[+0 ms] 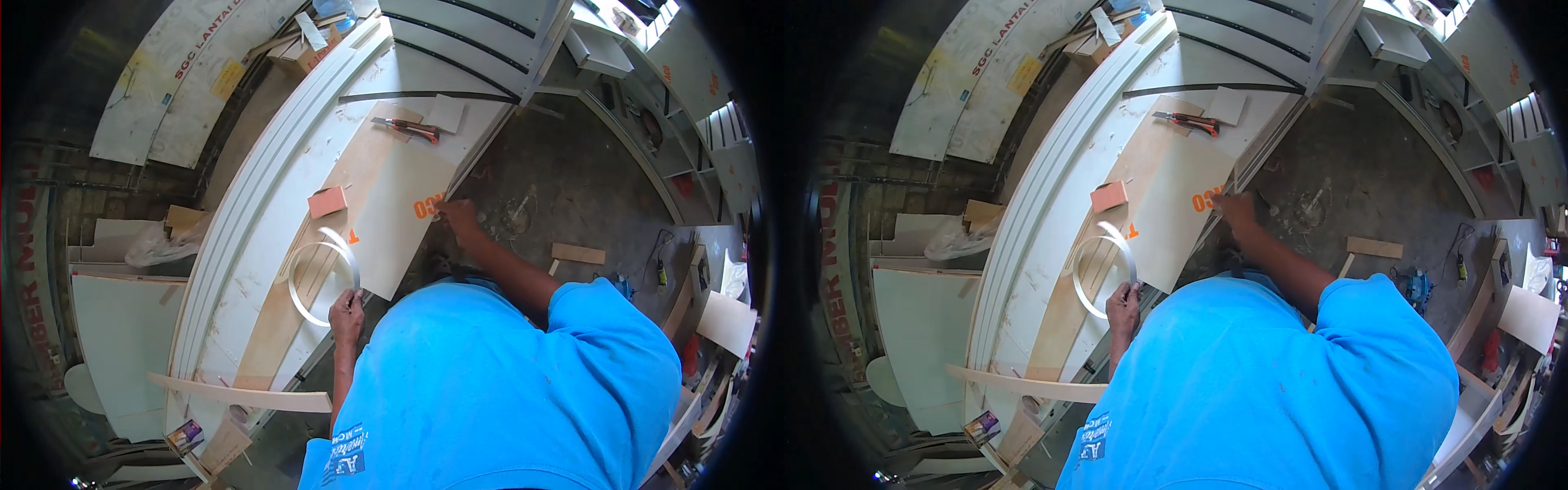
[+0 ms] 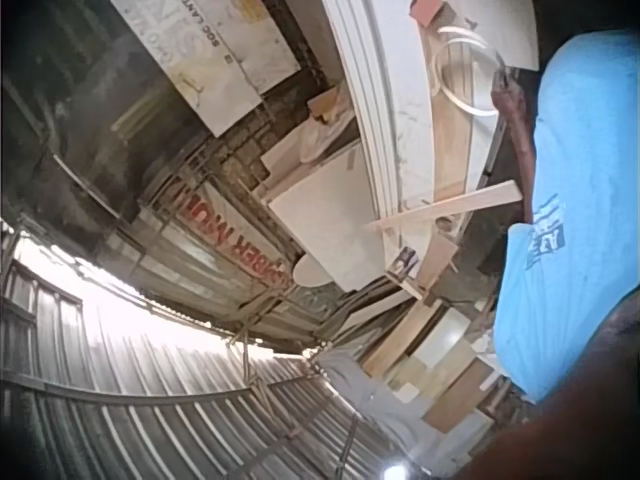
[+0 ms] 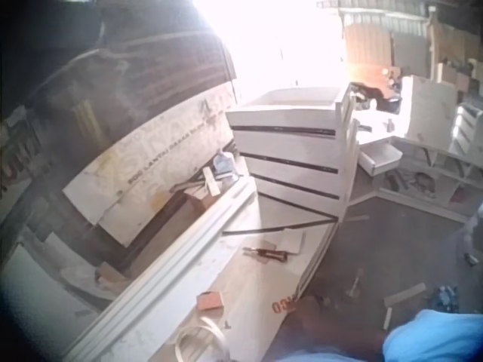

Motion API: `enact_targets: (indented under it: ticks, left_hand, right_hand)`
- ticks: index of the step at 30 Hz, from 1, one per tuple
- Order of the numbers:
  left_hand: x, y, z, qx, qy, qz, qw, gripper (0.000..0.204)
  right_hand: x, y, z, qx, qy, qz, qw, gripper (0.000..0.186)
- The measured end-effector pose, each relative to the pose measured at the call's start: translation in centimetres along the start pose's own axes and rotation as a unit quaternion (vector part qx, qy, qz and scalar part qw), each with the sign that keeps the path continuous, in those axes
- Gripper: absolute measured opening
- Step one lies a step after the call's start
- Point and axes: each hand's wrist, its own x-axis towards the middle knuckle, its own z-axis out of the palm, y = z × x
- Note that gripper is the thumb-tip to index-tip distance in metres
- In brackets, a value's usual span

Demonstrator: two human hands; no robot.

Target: The person applies white edging tape to the edge of a board, presses it down, uses a sanding block to smooth the edges, and trims the excess tape with a utility knife.

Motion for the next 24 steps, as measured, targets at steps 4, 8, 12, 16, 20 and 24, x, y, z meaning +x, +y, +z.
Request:
enact_targets:
  ticks: [4,8,12,16,20,24]
  left_hand:
    - [-0.4,0.5,-1.4,-0.018,-0.001,-0.031,0.999,0.025]
    - [-0.4,0.0,-2.6,-0.045,-0.005,-0.010,0.999,0.025]
    - [-0.3,-0.2,-4.5,-0.016,-0.010,0.009,1.000,0.025]
    - [-0.7,-1.9,-5.7,-0.037,-0.007,0.018,0.999,0.026]
    - [-1.4,-2.0,-6.8,-0.024,-0.011,0.038,0.999,0.023]
    - [-1.8,-0.1,-8.2,-0.013,0.026,0.118,0.993,0.016]
  right_hand:
    - [-0.6,-0.5,0.5,0.039,-0.087,0.082,0.992,0.062]
    - [-4.4,-1.7,3.2,0.067,-0.103,0.080,0.989,0.055]
    - [-4.2,3.0,3.9,0.129,-0.077,0.071,0.986,0.039]
    - [-6.2,4.5,4.0,0.172,-0.090,0.113,0.974,0.044]
    - [-5.4,4.7,4.0,0.135,-0.084,0.100,0.982,0.047]
    - [-4.2,4.3,3.9,0.094,-0.070,0.067,0.991,0.046]
